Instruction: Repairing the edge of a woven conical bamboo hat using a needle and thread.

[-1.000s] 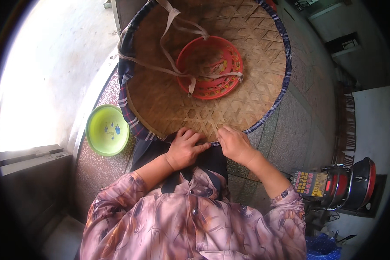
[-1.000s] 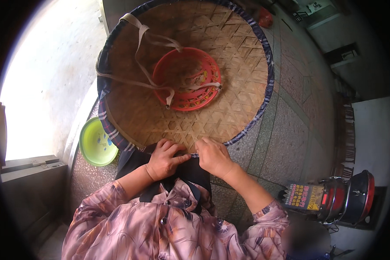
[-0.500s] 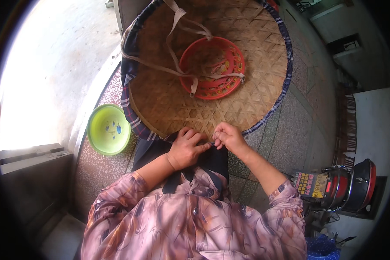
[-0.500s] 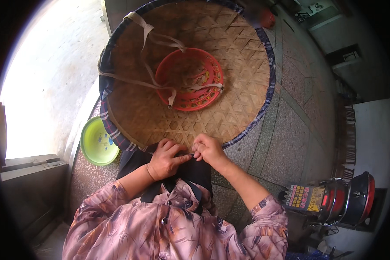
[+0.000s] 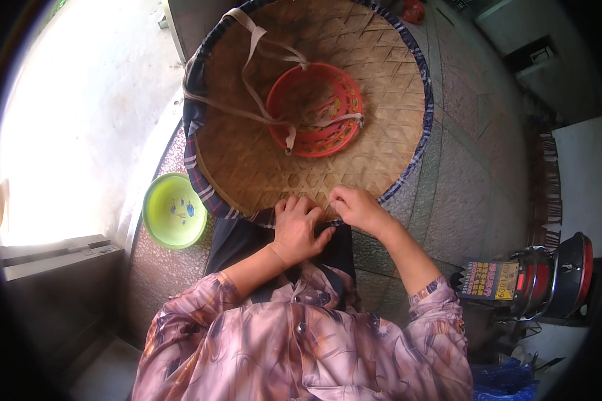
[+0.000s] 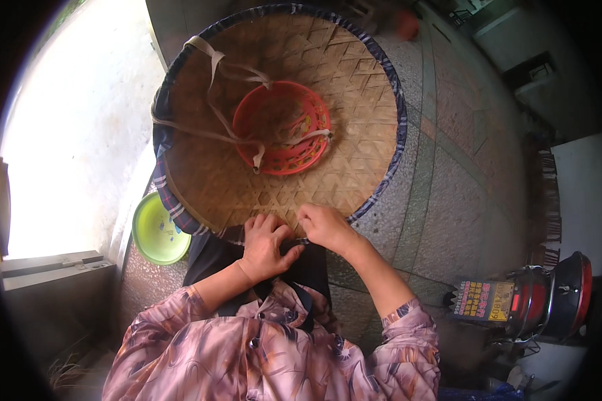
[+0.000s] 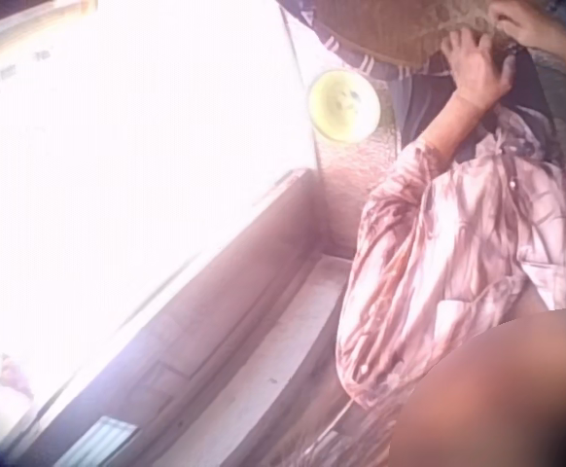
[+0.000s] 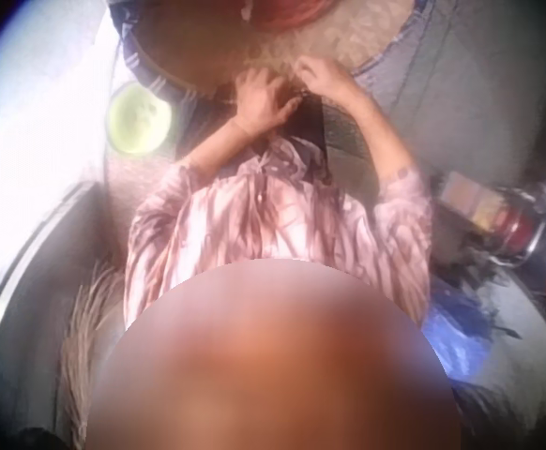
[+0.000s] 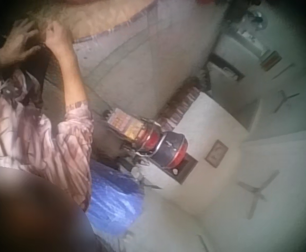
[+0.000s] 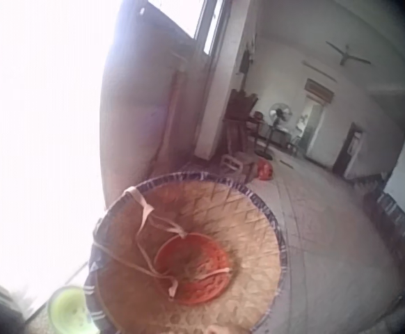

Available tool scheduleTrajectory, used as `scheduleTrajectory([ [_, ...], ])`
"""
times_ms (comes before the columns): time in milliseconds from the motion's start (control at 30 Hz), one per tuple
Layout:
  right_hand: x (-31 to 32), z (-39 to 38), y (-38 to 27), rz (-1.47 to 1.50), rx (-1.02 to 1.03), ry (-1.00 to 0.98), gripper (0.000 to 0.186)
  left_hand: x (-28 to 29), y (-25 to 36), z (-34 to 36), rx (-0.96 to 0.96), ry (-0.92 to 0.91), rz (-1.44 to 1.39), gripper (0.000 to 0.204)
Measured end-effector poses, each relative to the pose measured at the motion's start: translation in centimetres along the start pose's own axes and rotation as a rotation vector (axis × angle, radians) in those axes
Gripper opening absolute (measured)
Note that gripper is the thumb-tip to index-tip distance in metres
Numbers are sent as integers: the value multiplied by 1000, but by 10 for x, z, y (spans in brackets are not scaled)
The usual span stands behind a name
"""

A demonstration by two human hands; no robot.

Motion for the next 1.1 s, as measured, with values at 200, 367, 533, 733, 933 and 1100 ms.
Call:
scheduleTrajectory([
  [200,0,2,-1,50,-36,-23,12,-4,-2,-2,-106,108,-53,18],
  [367,-5,2,1,-35,1,-4,12,-8,-13,-3,-139,-5,-205,12],
  [533,-11,1,-4,-145,49,22,10,-7,-20,-2,-165,-135,-312,11],
  [733,-12,-3,-1,-63,118,109,10,0,-6,-3,-262,-113,-235,18],
  [933,-6,-1,19,447,-27,157,3,5,-5,-13,-394,9,-223,22],
  [1100,-8,-3,3,845,-111,100,7,-1,-14,-13,-372,18,-284,24],
])
Point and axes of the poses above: each hand's wrist, its own z-axis towards the middle knuckle, its own x-axis out of the back of the hand, y = z × x, the point moved 7 cm from there along z, towards the middle knuckle, and after that the axes turned 5 degrees about -z, right-handed, at the moved point
